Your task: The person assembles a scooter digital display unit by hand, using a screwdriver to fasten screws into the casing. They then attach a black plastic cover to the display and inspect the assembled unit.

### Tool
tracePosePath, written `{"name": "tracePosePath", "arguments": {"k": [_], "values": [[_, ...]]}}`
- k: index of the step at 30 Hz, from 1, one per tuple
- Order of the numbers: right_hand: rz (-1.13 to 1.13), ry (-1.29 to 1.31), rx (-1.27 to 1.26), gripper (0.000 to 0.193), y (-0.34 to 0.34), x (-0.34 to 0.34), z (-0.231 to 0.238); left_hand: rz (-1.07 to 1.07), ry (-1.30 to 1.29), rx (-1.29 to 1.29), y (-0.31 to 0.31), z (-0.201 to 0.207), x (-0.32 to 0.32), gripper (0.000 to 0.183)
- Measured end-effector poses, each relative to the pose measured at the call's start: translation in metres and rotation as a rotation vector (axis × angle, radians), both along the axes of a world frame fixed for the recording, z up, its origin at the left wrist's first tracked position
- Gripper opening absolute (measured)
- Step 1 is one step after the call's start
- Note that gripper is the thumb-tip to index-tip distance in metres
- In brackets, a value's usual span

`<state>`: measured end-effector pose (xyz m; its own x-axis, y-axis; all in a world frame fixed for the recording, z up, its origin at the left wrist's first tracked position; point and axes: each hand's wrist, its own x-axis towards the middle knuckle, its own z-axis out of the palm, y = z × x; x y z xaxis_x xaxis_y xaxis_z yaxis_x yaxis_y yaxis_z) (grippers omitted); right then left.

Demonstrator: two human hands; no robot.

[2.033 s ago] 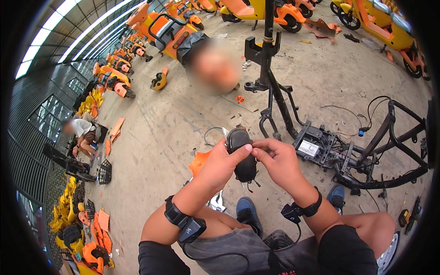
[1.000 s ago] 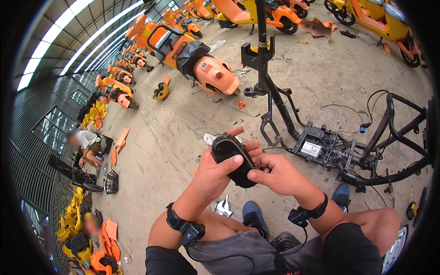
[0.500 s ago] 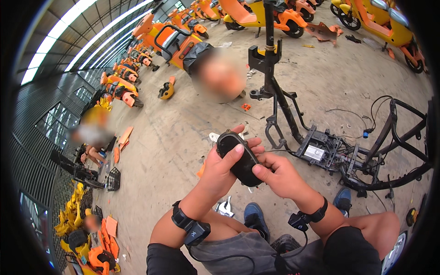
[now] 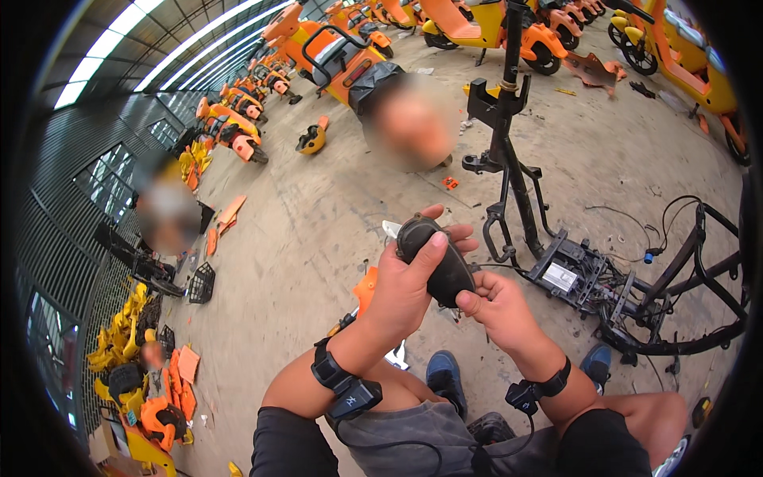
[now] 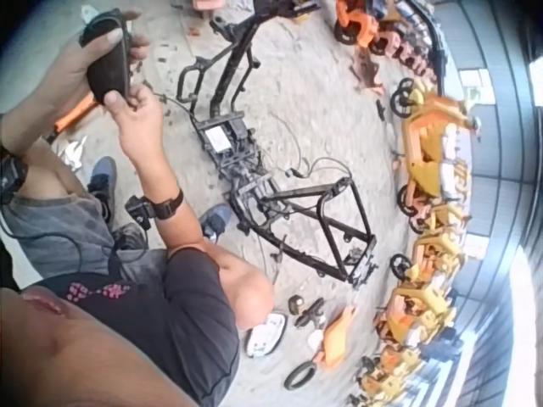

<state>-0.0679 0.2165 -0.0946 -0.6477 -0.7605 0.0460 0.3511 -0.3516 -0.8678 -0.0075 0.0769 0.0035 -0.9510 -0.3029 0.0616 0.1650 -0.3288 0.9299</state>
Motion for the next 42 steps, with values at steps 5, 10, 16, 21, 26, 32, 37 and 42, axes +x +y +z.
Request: {"name": "tracePosePath", "arguments": {"k": [5, 10, 16, 21, 26, 32, 37, 42], "values": [[-0.006, -0.017, -0.058, 0.030, 0.003, 0.000, -0.005, -0.025, -0.016, -0.063, 0.002, -0.001, -0.002, 0.062], [-0.040, -0.042, -0.035, 0.031, 0.006, -0.002, 0.000, -0.021, -0.063, -0.214, 0.003, 0.001, -0.004, 0.067], [-0.074, 0.116, 0.065, 0.030, 0.008, -0.002, 0.013, -0.063, -0.124, -0.142, -0.008, -0.002, -0.004, 0.066], [-0.146, 0.326, 0.255, 0.033, 0.017, -0.018, 0.015, -0.089, -0.150, -0.158, -0.004, -0.001, -0.004, 0.064], [-0.475, 0.421, 0.056, 0.038, 0.025, -0.032, 0.022, -0.210, -0.147, -0.392, 0.006, 0.009, 0.004, 0.066], [-0.288, 0.603, 0.027, 0.056, 0.049, -0.026, 0.052, -0.347, -0.124, -0.812, 0.016, 0.004, 0.012, 0.039], [-0.367, 0.976, -0.007, 0.044, 0.050, -0.026, 0.058, -0.377, -0.080, -0.787, 0.014, -0.006, 0.009, 0.028], [-0.440, 0.983, -0.083, 0.036, 0.049, -0.020, 0.058, -0.358, 0.037, -0.906, 0.010, -0.009, 0.008, 0.026]]}}
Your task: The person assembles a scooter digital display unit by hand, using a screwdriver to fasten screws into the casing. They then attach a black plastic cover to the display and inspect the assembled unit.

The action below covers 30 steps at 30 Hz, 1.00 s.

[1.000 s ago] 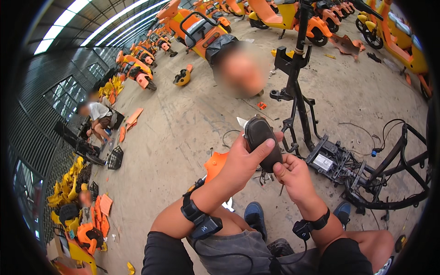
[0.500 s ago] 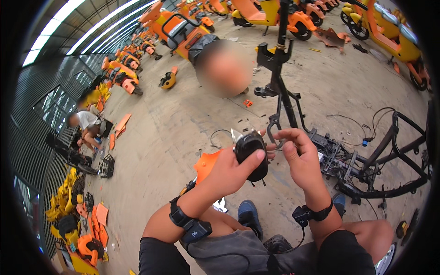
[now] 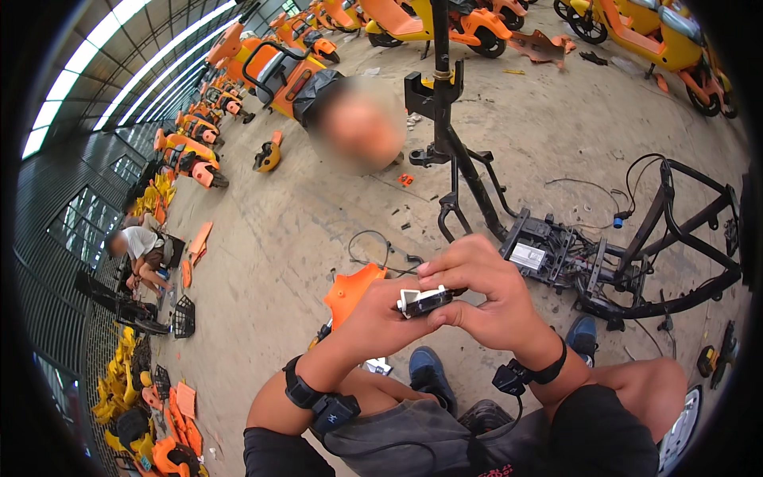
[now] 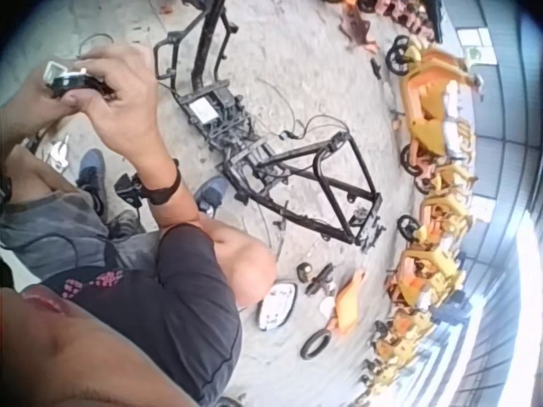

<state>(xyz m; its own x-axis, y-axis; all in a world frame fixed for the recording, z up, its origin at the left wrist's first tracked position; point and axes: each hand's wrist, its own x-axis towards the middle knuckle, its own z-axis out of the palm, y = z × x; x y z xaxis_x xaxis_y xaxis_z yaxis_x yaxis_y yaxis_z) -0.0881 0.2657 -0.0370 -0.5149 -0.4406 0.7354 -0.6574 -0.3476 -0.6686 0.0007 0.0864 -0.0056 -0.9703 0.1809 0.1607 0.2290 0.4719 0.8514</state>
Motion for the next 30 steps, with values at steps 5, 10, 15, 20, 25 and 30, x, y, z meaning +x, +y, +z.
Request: {"name": "tracePosePath", "arguments": {"k": [5, 10, 15, 20, 25, 30], "values": [[-0.015, 0.032, -0.013, 0.034, 0.003, 0.006, 0.004, -0.007, -0.026, -0.004, 0.001, 0.005, 0.006, 0.022], [-0.018, -0.087, 0.027, 0.031, -0.006, 0.002, -0.002, 0.046, -0.190, 0.222, -0.004, -0.004, 0.005, 0.035], [-0.061, -0.395, -0.017, 0.052, -0.003, 0.007, -0.003, 0.049, -0.213, 0.767, -0.012, -0.004, 0.001, 0.067], [-0.082, -0.166, 0.077, 0.048, -0.014, 0.019, -0.009, -0.012, -0.064, 0.878, -0.026, -0.010, -0.001, 0.078], [-0.285, -0.009, 0.013, 0.038, -0.020, 0.024, -0.009, 0.049, -0.010, 0.951, -0.015, -0.007, -0.004, 0.061], [-0.349, 0.116, -0.056, 0.036, -0.023, 0.024, -0.015, 0.000, -0.004, 0.894, -0.016, -0.006, -0.004, 0.049]]}}
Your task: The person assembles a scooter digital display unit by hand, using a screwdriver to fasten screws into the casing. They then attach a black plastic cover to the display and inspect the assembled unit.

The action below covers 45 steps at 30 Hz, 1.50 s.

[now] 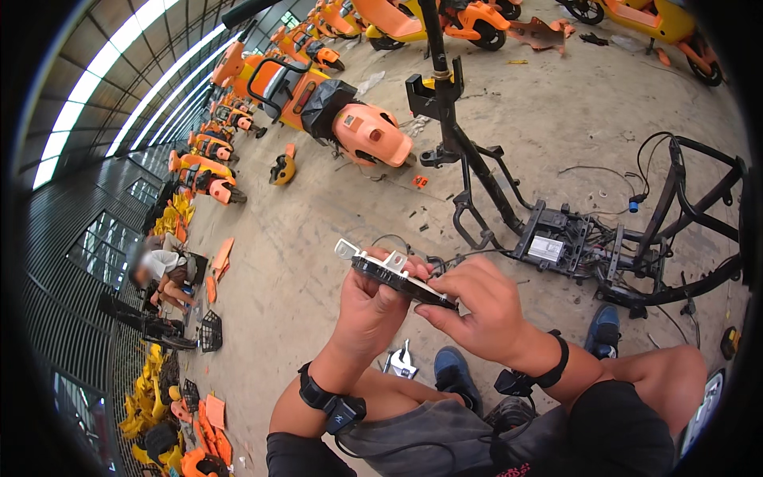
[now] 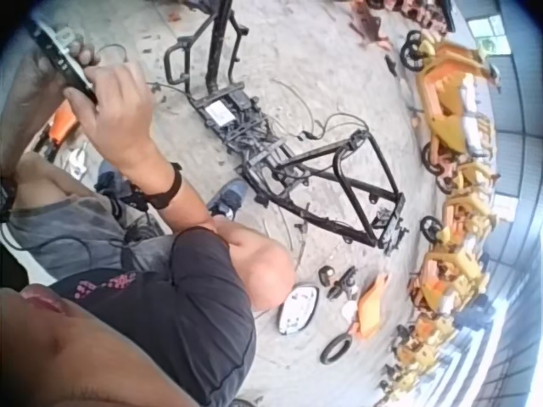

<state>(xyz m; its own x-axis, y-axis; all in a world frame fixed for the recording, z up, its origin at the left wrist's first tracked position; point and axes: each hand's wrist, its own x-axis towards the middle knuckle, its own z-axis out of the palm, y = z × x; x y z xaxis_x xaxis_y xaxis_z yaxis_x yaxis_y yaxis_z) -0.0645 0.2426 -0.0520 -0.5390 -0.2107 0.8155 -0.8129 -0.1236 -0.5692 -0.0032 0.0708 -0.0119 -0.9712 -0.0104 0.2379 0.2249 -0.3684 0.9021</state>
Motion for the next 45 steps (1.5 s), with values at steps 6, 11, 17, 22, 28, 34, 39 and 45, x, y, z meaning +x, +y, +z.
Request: {"name": "tracePosePath", "arguments": {"k": [6, 11, 17, 22, 28, 34, 39, 45], "values": [[0.115, -0.110, -0.007, 0.028, -0.003, -0.003, -0.005, 0.110, -0.114, -0.069, 0.011, 0.012, 0.008, 0.040], [0.256, -0.337, 0.010, 0.024, -0.004, 0.001, -0.010, 0.287, -0.212, -0.111, 0.019, 0.013, 0.012, 0.036], [0.442, -0.728, -0.053, 0.027, -0.006, 0.004, -0.015, 0.319, -0.226, -0.130, 0.025, 0.018, 0.010, 0.036], [0.649, -0.909, -0.130, 0.031, -0.008, -0.001, -0.019, 0.232, -0.297, -0.159, 0.030, 0.024, 0.004, 0.047], [0.858, -1.145, -0.084, 0.052, -0.003, -0.013, -0.012, 0.215, -0.381, -0.036, 0.023, 0.025, 0.001, 0.057], [0.967, -1.266, -0.028, 0.054, -0.003, -0.013, -0.019, 0.344, -0.390, -0.006, 0.025, 0.028, 0.001, 0.056], [1.056, -1.200, -0.007, 0.051, -0.011, -0.012, -0.026, 0.422, -0.311, -0.030, 0.020, 0.027, -0.002, 0.059], [0.971, -1.171, 0.008, 0.044, -0.017, -0.002, -0.021, 0.370, -0.440, -0.123, 0.018, 0.024, -0.007, 0.055]]}}
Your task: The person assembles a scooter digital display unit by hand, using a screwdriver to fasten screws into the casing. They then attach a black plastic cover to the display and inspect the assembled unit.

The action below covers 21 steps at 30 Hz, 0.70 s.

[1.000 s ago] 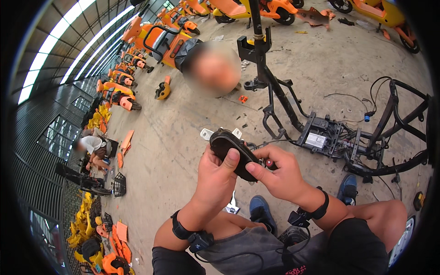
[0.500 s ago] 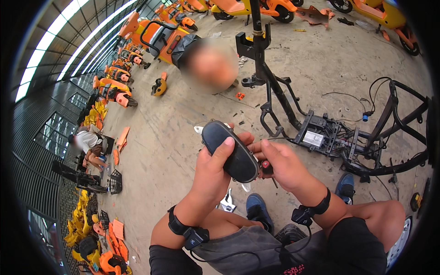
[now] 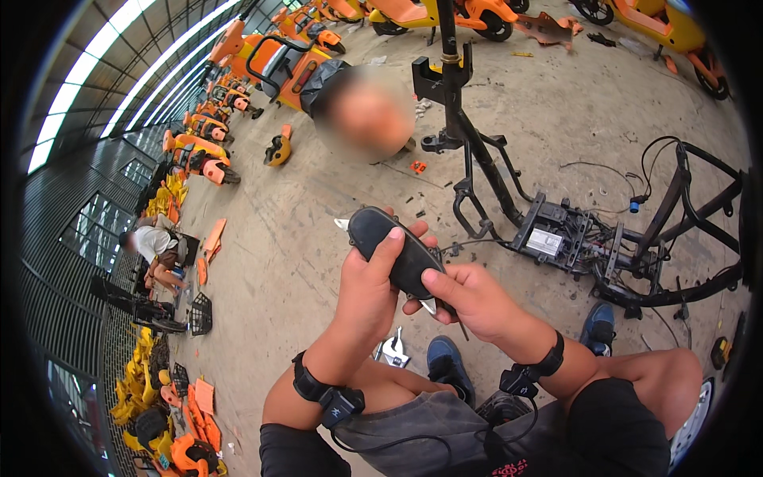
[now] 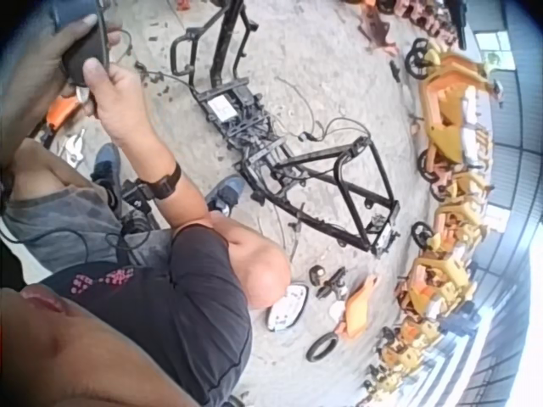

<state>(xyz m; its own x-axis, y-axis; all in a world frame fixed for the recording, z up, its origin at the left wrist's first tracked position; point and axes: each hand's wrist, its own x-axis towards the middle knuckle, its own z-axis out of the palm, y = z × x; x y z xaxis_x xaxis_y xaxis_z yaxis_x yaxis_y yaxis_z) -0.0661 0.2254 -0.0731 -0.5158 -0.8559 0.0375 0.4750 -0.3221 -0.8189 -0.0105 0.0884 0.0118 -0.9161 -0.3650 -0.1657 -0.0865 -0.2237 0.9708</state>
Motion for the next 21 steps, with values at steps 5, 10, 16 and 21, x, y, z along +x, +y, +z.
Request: {"name": "tracePosePath", "arguments": {"k": [5, 10, 16, 21], "values": [[-0.039, -0.060, -0.004, 0.043, 0.005, -0.004, -0.002, -0.110, -0.044, -0.059, -0.018, -0.014, -0.001, 0.049], [-0.210, -0.045, 0.046, 0.042, 0.007, -0.012, 0.002, -0.135, -0.110, -0.372, -0.016, -0.015, -0.001, 0.045], [-0.208, -0.032, 0.040, 0.038, 0.004, -0.013, 0.001, -0.255, -0.133, -0.050, -0.014, -0.019, 0.008, 0.046], [-0.140, 0.126, 0.097, 0.043, -0.003, 0.004, 0.003, -0.178, -0.071, 0.159, -0.015, -0.012, 0.002, 0.055]]}}
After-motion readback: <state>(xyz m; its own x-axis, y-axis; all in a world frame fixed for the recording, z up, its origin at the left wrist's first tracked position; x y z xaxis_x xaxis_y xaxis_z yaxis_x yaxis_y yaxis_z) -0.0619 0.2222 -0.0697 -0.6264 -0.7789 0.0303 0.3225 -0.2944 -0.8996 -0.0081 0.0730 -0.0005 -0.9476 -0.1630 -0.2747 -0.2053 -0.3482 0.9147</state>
